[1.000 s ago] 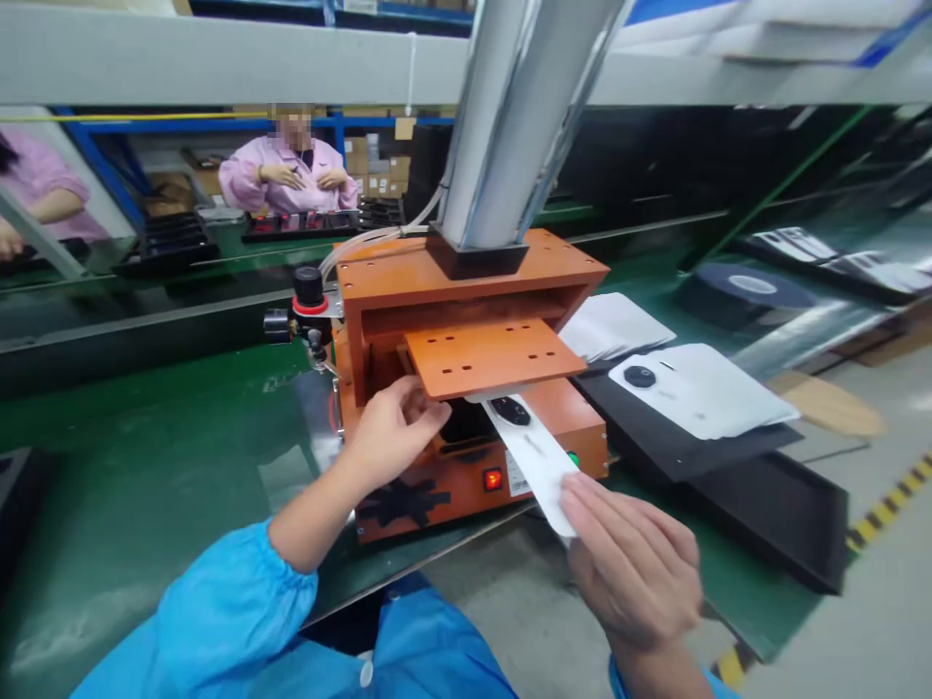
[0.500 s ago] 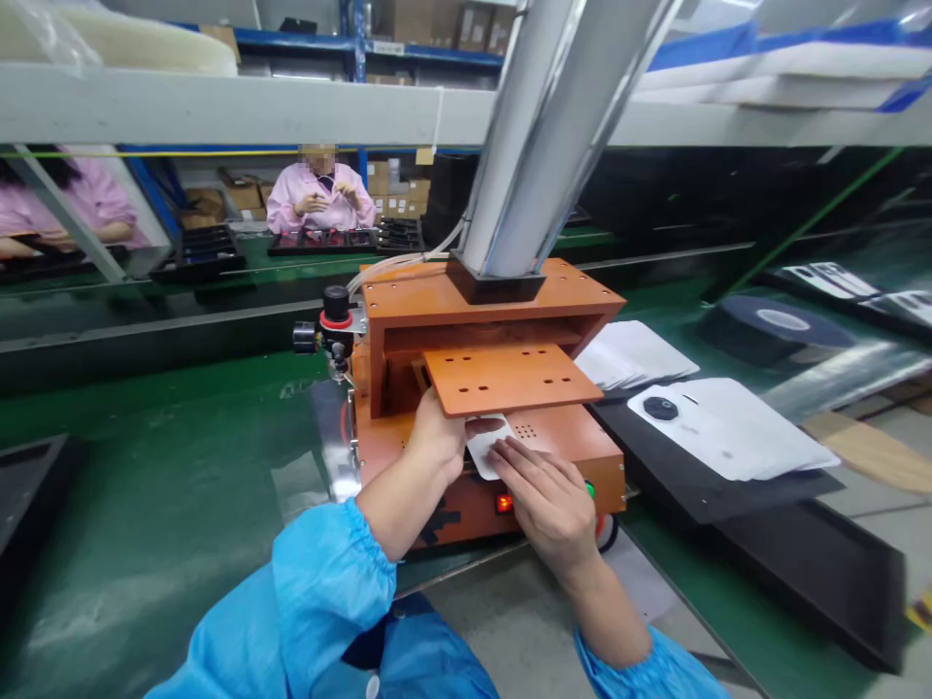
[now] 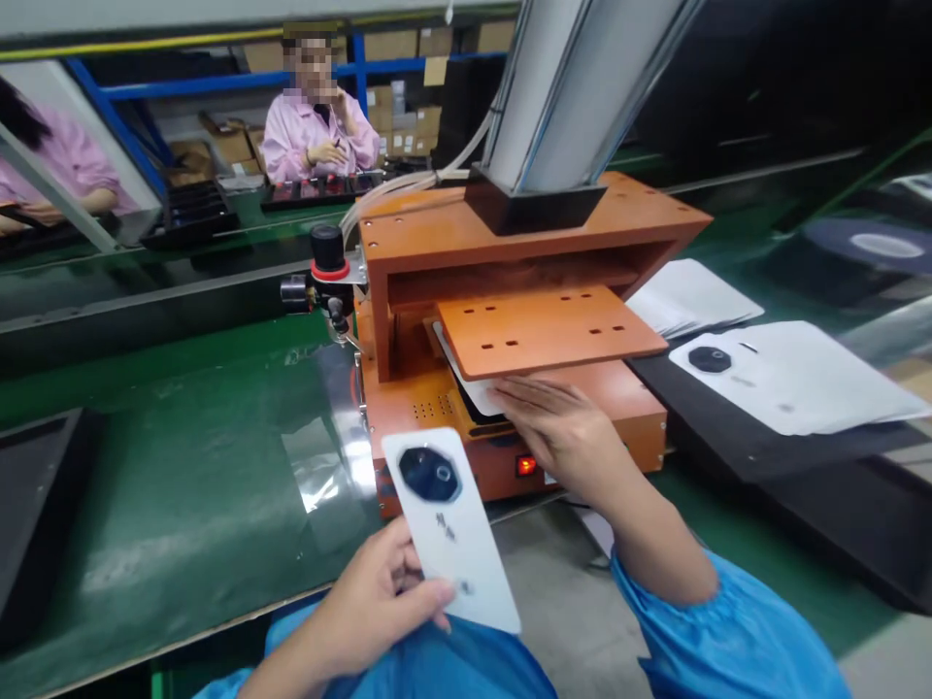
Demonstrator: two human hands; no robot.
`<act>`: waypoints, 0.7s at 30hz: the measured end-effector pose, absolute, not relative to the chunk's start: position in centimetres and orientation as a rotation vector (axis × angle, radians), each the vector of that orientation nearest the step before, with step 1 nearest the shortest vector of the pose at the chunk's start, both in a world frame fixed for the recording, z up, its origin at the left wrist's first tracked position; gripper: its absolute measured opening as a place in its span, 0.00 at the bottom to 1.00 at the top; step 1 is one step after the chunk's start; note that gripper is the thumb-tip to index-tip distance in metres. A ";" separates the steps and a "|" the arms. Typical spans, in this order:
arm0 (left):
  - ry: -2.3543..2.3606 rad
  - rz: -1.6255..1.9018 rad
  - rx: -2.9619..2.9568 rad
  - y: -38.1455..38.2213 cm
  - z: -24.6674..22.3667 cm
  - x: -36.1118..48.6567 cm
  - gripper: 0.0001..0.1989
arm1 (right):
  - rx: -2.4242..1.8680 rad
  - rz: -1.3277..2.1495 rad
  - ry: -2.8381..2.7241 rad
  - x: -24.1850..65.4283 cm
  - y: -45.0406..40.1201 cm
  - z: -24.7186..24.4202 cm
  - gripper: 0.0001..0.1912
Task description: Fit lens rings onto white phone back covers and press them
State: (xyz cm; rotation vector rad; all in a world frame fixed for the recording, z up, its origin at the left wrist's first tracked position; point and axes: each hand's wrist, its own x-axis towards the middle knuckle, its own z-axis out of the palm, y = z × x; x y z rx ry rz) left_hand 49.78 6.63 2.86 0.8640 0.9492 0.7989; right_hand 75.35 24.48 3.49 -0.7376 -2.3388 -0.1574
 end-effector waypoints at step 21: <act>1.071 1.017 1.813 3.7 -1.6 48.5 0.12 | -0.828 -0.163 -2.423 74.8 23.3 4.4 0.17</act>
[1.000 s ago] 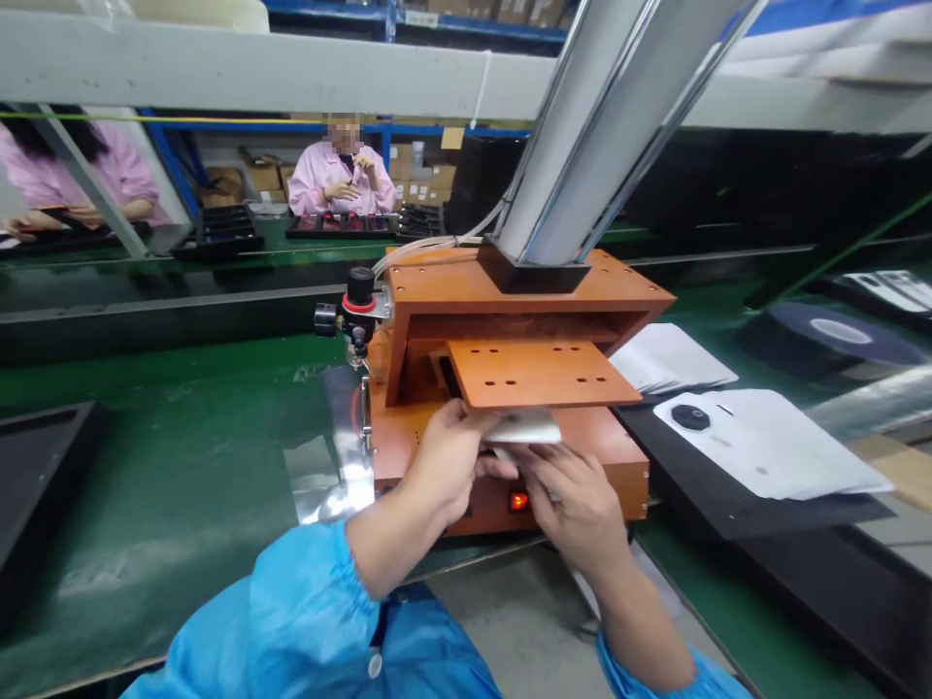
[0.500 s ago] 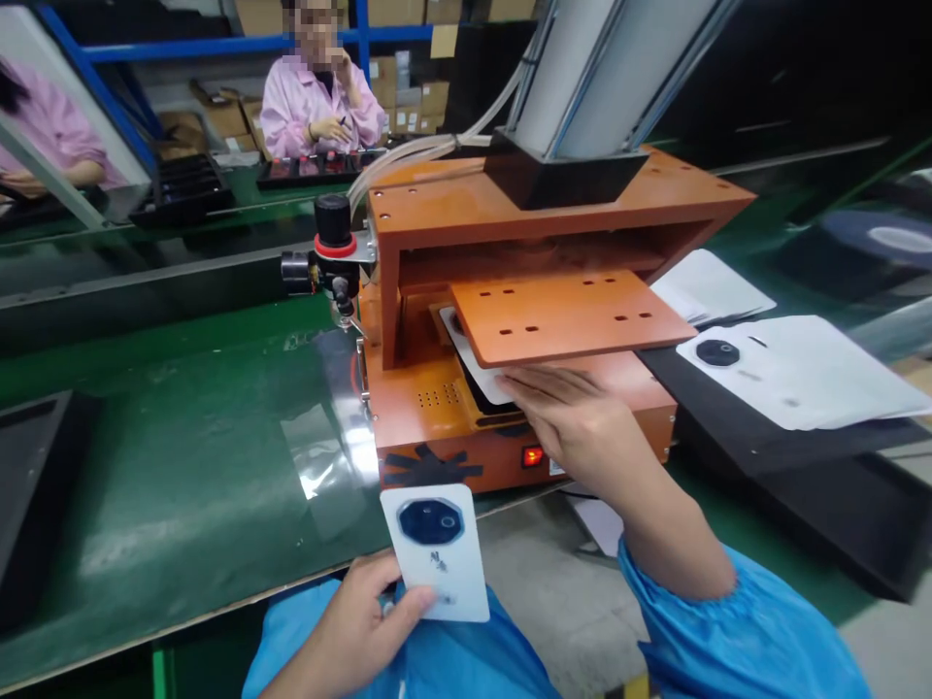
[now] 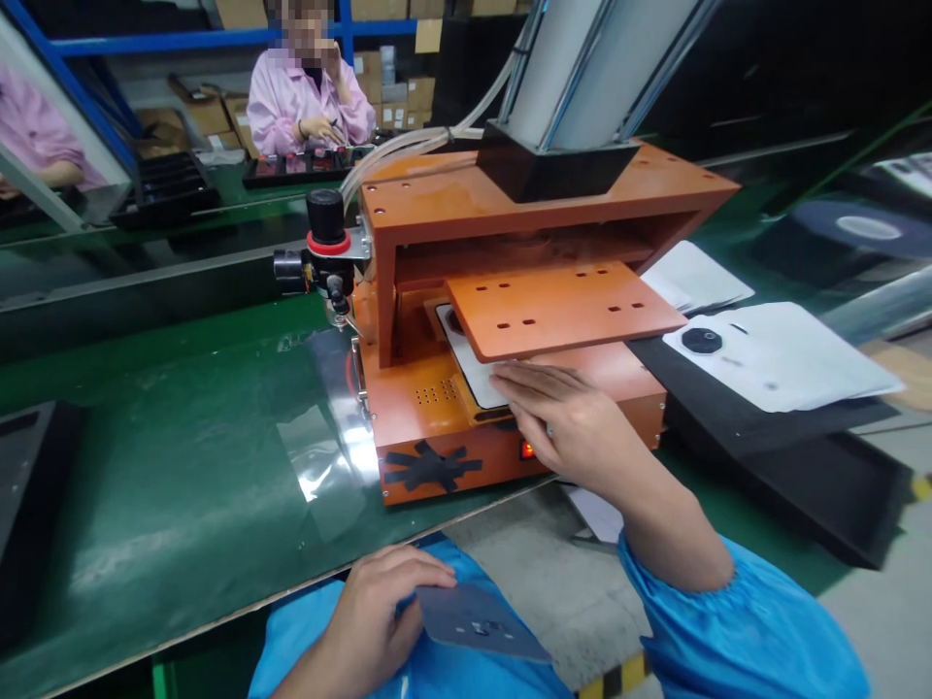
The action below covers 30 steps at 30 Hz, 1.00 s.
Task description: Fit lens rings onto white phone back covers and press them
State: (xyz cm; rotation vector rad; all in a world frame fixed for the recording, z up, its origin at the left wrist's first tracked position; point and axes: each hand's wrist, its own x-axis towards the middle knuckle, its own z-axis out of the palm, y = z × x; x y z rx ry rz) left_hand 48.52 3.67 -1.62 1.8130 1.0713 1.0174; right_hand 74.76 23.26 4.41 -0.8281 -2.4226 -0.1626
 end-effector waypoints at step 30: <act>1.565 0.934 2.705 5.8 -1.9 50.2 0.12 | -1.255 -0.700 -1.857 83.2 16.5 -5.8 0.39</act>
